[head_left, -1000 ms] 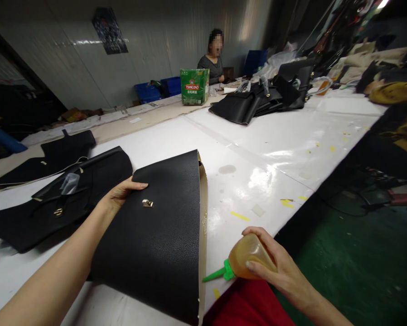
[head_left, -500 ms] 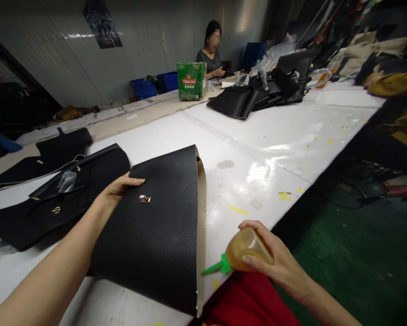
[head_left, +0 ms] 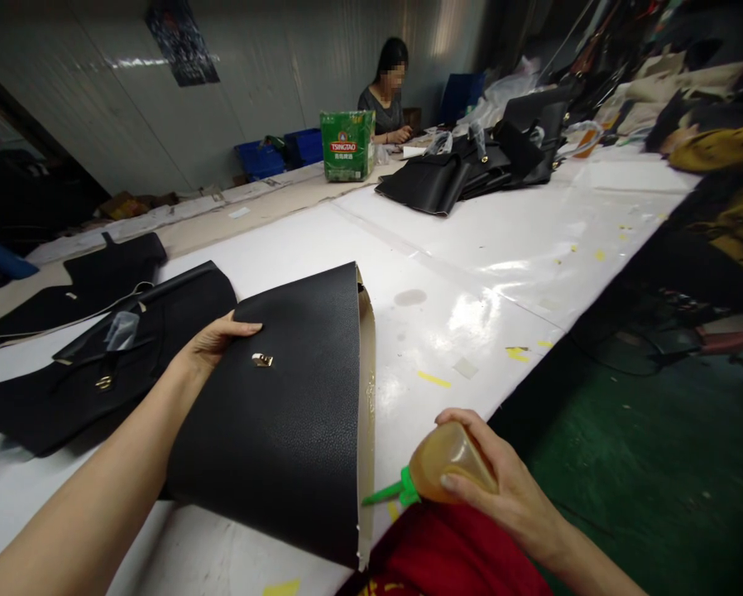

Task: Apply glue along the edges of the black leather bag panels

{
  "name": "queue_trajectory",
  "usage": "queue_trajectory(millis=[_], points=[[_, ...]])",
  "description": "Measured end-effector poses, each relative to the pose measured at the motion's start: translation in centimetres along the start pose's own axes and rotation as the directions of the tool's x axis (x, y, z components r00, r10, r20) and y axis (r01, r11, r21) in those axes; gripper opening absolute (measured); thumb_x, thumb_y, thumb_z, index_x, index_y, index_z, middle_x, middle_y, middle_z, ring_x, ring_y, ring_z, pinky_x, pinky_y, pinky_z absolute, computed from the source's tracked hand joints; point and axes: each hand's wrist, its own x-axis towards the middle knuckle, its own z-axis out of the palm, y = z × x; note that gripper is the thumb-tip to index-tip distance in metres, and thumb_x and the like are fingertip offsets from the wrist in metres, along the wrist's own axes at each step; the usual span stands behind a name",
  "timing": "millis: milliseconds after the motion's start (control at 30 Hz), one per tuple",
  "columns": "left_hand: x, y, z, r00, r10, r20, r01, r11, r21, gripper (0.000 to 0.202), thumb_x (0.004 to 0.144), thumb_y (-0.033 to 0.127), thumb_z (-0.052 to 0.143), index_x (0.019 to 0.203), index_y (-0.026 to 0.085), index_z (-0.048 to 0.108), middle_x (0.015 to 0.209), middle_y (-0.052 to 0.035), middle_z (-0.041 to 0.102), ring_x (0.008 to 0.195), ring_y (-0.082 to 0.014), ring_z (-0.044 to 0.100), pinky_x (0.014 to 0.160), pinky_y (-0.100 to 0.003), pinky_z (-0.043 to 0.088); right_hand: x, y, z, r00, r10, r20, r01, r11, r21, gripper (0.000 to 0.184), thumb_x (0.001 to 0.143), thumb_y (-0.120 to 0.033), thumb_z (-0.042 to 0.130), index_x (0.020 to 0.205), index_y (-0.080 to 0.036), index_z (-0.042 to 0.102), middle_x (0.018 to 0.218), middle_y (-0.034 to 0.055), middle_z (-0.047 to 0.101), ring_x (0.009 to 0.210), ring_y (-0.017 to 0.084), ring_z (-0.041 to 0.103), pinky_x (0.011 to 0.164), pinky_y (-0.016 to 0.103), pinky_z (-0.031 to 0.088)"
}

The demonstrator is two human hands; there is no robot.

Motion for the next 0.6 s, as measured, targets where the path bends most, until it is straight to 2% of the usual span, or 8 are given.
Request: queue_trajectory(millis=[100, 233, 267, 367, 400, 500, 600], points=[[0.2, -0.1, -0.2, 1.000, 0.000, -0.016, 0.000, 1.000, -0.016, 0.033, 0.060, -0.003, 0.061, 0.092, 0.007, 0.066, 0.068, -0.0100, 0.074, 0.055, -0.0233, 0.069, 0.061, -0.035, 0.059, -0.6, 0.1, 0.4, 0.997, 0.004, 0.075, -0.005, 1.000, 0.016, 0.046, 0.080, -0.043, 0.062, 0.119, -0.025, 0.046, 0.107, 0.0028, 0.058, 0.091, 0.021, 0.059, 0.080, 0.028, 0.046], [0.5, -0.4, -0.5, 1.000, -0.016, -0.024, 0.015, 0.999, -0.047, 0.038, 0.060, -0.004, 0.063, 0.096, 0.007, 0.065, 0.068, -0.0097, 0.074, 0.055, -0.0241, 0.069, 0.065, -0.039, 0.060, -0.7, 0.3, 0.6, 0.997, 0.043, -0.072, -0.043, 0.999, -0.007, 0.045, 0.081, -0.043, 0.060, 0.119, -0.024, 0.046, 0.110, 0.0042, 0.057, 0.096, 0.022, 0.057, 0.084, 0.030, 0.044], [0.6, -0.4, -0.5, 1.000, -0.021, -0.022, 0.020, 0.998, -0.058, 0.039, 0.060, -0.004, 0.063, 0.098, 0.007, 0.064, 0.068, -0.0092, 0.074, 0.055, -0.0238, 0.069, 0.064, -0.039, 0.060, -0.6, 0.3, 0.6, 0.997, 0.051, -0.061, -0.050, 0.999, 0.004, 0.045, 0.081, -0.043, 0.060, 0.119, -0.024, 0.046, 0.108, 0.0042, 0.058, 0.094, 0.022, 0.058, 0.083, 0.031, 0.045], [1.0, -0.6, -0.7, 0.999, -0.043, -0.009, 0.042, 0.994, -0.096, 0.046, 0.062, -0.005, 0.063, 0.106, 0.008, 0.062, 0.065, -0.0057, 0.073, 0.057, -0.0228, 0.069, 0.063, -0.038, 0.060, -0.6, 0.0, 0.7, 0.994, 0.077, 0.078, -0.085, 0.991, 0.107, 0.048, 0.078, -0.044, 0.063, 0.118, -0.024, 0.048, 0.098, 0.0029, 0.060, 0.085, 0.021, 0.059, 0.077, 0.031, 0.047], [1.2, -0.7, -0.7, 0.998, -0.058, -0.001, 0.057, 0.993, -0.107, 0.046, 0.064, -0.004, 0.063, 0.107, 0.008, 0.061, 0.065, -0.0056, 0.073, 0.058, -0.0232, 0.070, 0.064, -0.038, 0.060, -0.5, -0.2, 0.7, 0.992, 0.099, 0.081, -0.111, 0.980, 0.164, 0.048, 0.077, -0.045, 0.064, 0.117, -0.023, 0.049, 0.095, 0.0027, 0.061, 0.083, 0.021, 0.059, 0.076, 0.031, 0.047], [2.1, -0.6, -0.6, 0.994, -0.107, 0.035, 0.111, 0.985, -0.131, 0.034, 0.066, -0.001, 0.064, 0.099, 0.006, 0.065, 0.069, -0.0100, 0.074, 0.062, -0.0262, 0.071, 0.063, -0.039, 0.060, -0.1, -0.5, 0.1, 0.969, 0.234, -0.078, -0.184, 0.895, 0.407, 0.046, 0.076, -0.047, 0.064, 0.113, -0.022, 0.052, 0.094, 0.0036, 0.063, 0.084, 0.023, 0.061, 0.074, 0.032, 0.050], [3.2, 0.1, 0.1, 0.993, -0.101, 0.060, 0.110, 0.981, -0.162, 0.020, 0.066, -0.001, 0.061, 0.084, 0.006, 0.068, 0.069, -0.0126, 0.074, 0.060, -0.0267, 0.071, 0.060, -0.038, 0.061, 0.3, -0.2, -1.1, 0.897, 0.408, -0.172, -0.183, 0.695, 0.695, 0.043, 0.077, -0.047, 0.063, 0.112, -0.023, 0.057, 0.101, 0.0064, 0.068, 0.091, 0.026, 0.064, 0.080, 0.037, 0.054]])
